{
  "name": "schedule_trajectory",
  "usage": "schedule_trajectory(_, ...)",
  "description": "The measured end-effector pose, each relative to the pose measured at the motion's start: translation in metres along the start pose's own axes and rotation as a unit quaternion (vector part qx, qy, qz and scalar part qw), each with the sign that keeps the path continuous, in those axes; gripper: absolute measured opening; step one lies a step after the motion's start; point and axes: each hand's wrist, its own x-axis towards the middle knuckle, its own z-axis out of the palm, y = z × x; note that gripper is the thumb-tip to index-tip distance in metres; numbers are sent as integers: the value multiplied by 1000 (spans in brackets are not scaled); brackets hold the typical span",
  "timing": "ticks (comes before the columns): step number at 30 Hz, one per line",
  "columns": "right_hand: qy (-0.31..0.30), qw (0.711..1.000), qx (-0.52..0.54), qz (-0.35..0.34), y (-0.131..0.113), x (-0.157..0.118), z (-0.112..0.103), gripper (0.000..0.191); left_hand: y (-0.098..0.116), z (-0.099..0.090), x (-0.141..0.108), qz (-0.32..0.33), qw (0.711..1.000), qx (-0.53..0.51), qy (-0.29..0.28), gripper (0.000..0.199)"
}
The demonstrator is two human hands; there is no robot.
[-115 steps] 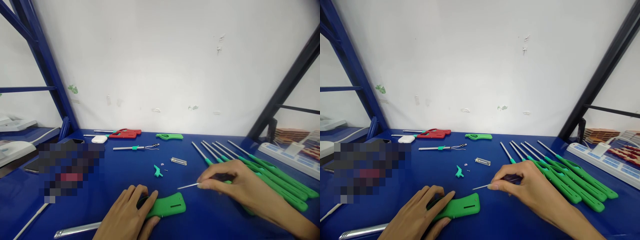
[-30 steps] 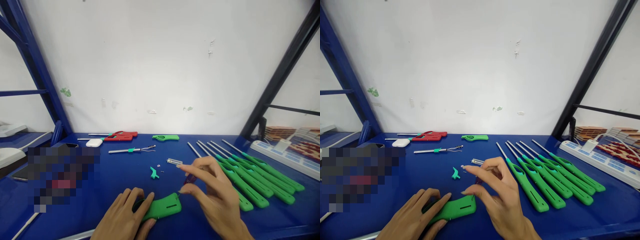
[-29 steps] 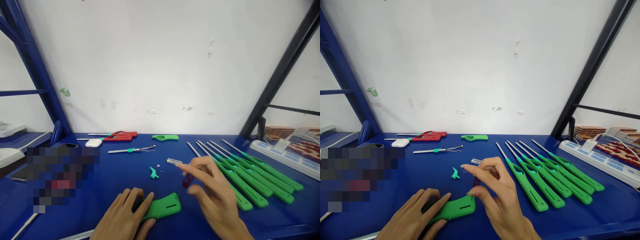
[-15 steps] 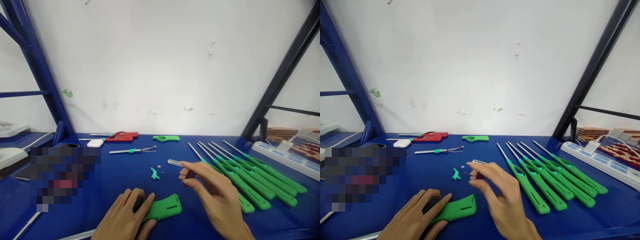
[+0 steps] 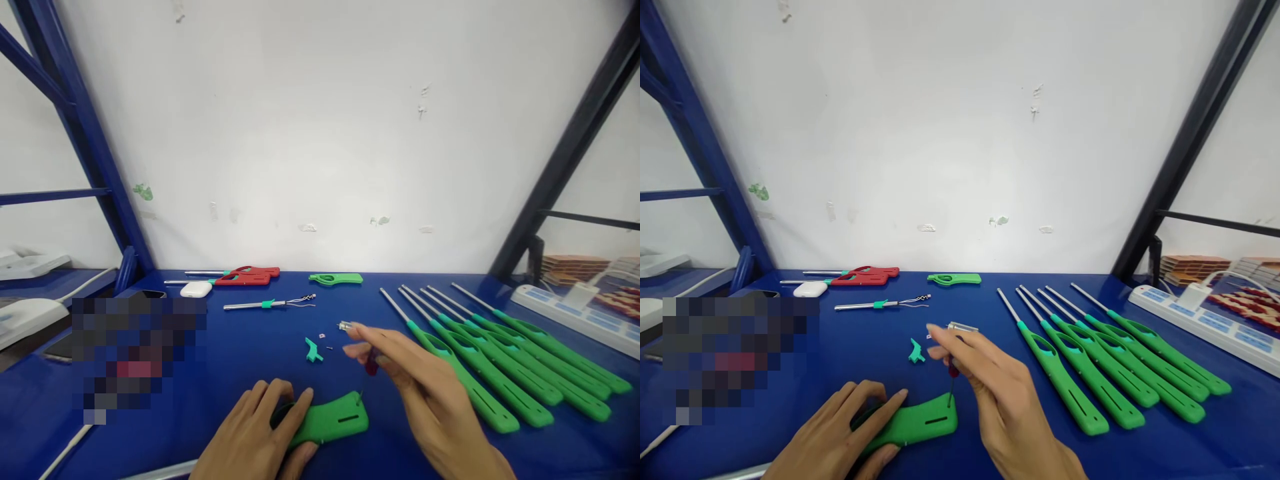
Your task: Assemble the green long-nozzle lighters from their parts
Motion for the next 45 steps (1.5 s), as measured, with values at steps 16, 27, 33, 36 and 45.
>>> schedule_trajectory(16,91,987,-128,-8,1,-3,-8,27,9,-6,3,-34,998,-44,-31,48)
schedule_trajectory(27,20,994,-106,-10,0,-1,-11,44,9,-9,3,-32,998,-40,-45,48)
schedule_trajectory(33,37,993,-105,-22,-1,0,-10,37,9,-10,2,-22,998,-27,-45,54)
schedule_trajectory(36,-6,995,-97,-6,-1,0,-12,43,9,-8,2,-26,999,-32,-30,52)
schedule_trajectory(45,-16,999,-49,-4,-7,4,-10,43,3,-4,4,-7,999,-11,-29,56)
